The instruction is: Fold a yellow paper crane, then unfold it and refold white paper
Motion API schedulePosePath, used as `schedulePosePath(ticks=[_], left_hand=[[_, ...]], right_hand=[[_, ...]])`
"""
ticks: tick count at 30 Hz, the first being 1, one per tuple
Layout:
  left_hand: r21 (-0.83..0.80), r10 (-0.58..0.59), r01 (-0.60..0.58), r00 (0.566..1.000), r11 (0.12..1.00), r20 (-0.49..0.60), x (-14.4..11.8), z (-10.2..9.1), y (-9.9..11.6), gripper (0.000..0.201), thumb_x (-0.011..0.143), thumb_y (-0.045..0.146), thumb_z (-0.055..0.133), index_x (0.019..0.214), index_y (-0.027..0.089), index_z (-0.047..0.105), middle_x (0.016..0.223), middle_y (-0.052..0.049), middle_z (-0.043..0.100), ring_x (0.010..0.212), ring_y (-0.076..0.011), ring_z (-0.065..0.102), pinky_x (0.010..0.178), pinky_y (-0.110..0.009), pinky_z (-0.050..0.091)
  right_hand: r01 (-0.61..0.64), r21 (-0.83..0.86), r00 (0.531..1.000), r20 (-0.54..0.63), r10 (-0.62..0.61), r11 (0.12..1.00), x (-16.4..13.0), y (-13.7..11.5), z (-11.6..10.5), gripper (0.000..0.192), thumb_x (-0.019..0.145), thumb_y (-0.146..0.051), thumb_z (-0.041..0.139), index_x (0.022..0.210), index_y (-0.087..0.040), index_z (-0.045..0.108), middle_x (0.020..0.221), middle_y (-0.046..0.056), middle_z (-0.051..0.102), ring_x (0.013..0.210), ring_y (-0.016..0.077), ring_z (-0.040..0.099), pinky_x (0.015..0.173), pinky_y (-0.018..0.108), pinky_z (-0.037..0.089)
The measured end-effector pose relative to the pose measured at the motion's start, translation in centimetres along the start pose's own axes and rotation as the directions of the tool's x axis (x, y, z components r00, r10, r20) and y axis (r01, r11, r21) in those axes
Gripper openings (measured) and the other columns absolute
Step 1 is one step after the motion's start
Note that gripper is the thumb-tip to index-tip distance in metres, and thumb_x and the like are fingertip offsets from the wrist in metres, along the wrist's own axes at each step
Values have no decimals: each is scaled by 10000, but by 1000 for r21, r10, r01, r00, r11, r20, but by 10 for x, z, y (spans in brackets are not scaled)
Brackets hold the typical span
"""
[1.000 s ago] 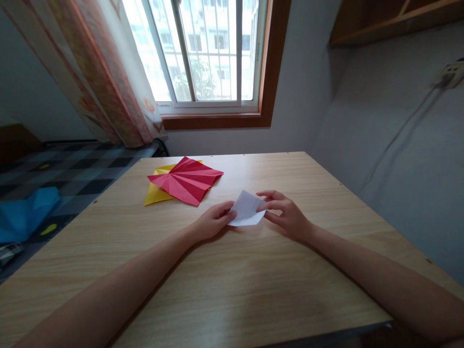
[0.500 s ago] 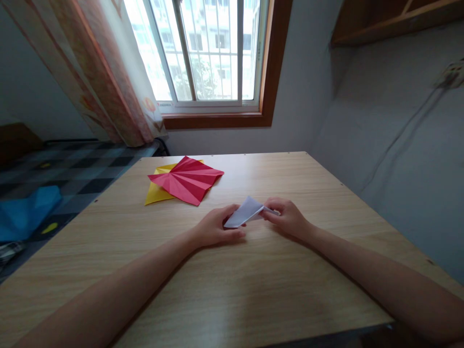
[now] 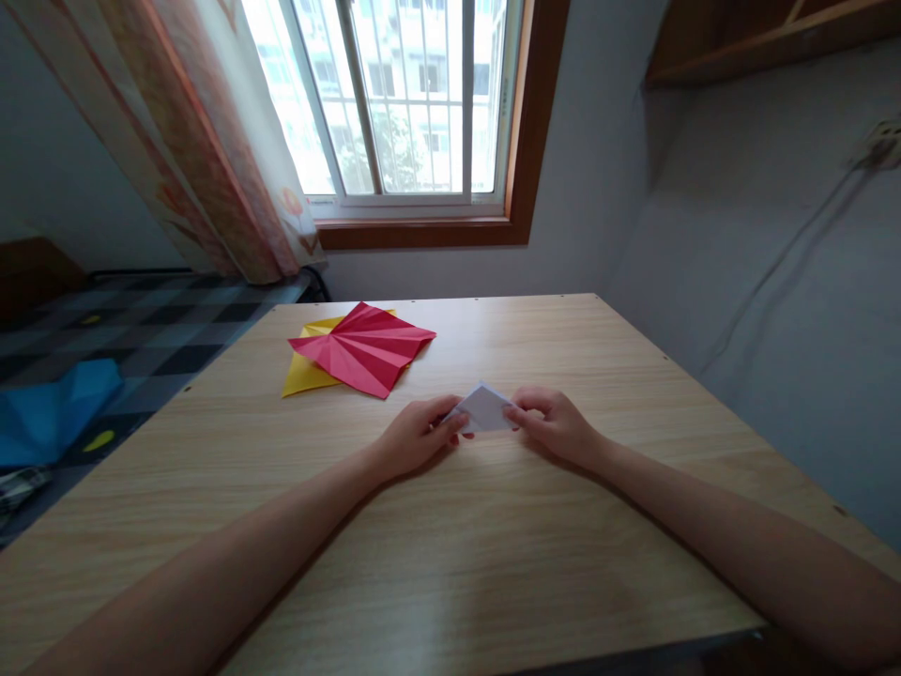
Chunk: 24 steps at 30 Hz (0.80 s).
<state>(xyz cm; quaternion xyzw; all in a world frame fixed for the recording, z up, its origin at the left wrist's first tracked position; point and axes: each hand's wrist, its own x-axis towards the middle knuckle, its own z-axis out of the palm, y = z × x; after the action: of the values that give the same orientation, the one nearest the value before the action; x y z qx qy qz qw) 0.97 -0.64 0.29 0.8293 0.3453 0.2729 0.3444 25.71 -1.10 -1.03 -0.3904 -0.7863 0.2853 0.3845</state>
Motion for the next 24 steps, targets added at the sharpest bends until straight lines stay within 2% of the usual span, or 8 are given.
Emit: schedulePosePath(ticks=[4, 7, 10, 15, 19, 24], left_hand=[[13, -11, 12, 1000, 1000, -13, 0, 1, 0, 309, 972, 397, 446, 909, 156, 627, 808, -37, 716, 668, -132, 616, 620, -221, 455], [24, -21, 22, 999, 999, -24, 0, 1, 0, 310, 967, 394, 453, 869, 155, 624, 776, -35, 705, 657, -133, 610, 616, -225, 447], [34, -23, 24, 999, 999, -34, 1, 1, -1, 303, 961, 391, 465, 854, 156, 624, 750, -25, 687, 655, -133, 602, 619, -226, 440], [68, -15, 20, 997, 997, -72, 2, 0, -1, 301, 946, 387, 491, 799, 161, 625, 696, -2, 645, 630, -122, 551, 592, -216, 400], [-96, -65, 58, 996, 994, -64, 2, 0, 0, 324, 932, 442, 514, 817, 155, 612, 682, 0, 633, 573, -106, 534, 539, -204, 395], [-371, -156, 132, 987, 919, -37, 4, 4, 4, 383, 880, 529, 573, 875, 146, 585, 688, -15, 647, 506, -87, 500, 467, -185, 383]], right_hand=[[-35, 79, 999, -5, 36, 996, -1, 1, 2, 397, 923, -455, 516, 634, -186, 556, 648, 14, 576, 645, 146, 538, 601, 267, 402], [-129, 247, 989, -37, 142, 960, -1, 2, 5, 282, 865, -463, 615, 779, -210, 524, 660, -21, 586, 618, 138, 562, 568, 251, 426], [-194, 407, 975, -20, 221, 892, -1, 4, 8, 333, 808, -466, 694, 885, -239, 462, 672, -54, 601, 606, 135, 592, 566, 251, 469], [-202, 512, 976, 36, 214, 835, -1, 9, 10, 365, 789, -453, 730, 940, -241, 474, 643, -70, 606, 605, 133, 611, 593, 262, 494], [-187, 556, 979, 42, 198, 810, 0, 11, 10, 340, 810, -432, 722, 967, -242, 488, 682, -54, 636, 644, 137, 633, 634, 276, 507], [-87, 550, 992, -30, 123, 831, 3, 15, 12, 267, 823, -413, 711, 898, -244, 519, 813, -21, 621, 761, 150, 636, 717, 310, 543]])
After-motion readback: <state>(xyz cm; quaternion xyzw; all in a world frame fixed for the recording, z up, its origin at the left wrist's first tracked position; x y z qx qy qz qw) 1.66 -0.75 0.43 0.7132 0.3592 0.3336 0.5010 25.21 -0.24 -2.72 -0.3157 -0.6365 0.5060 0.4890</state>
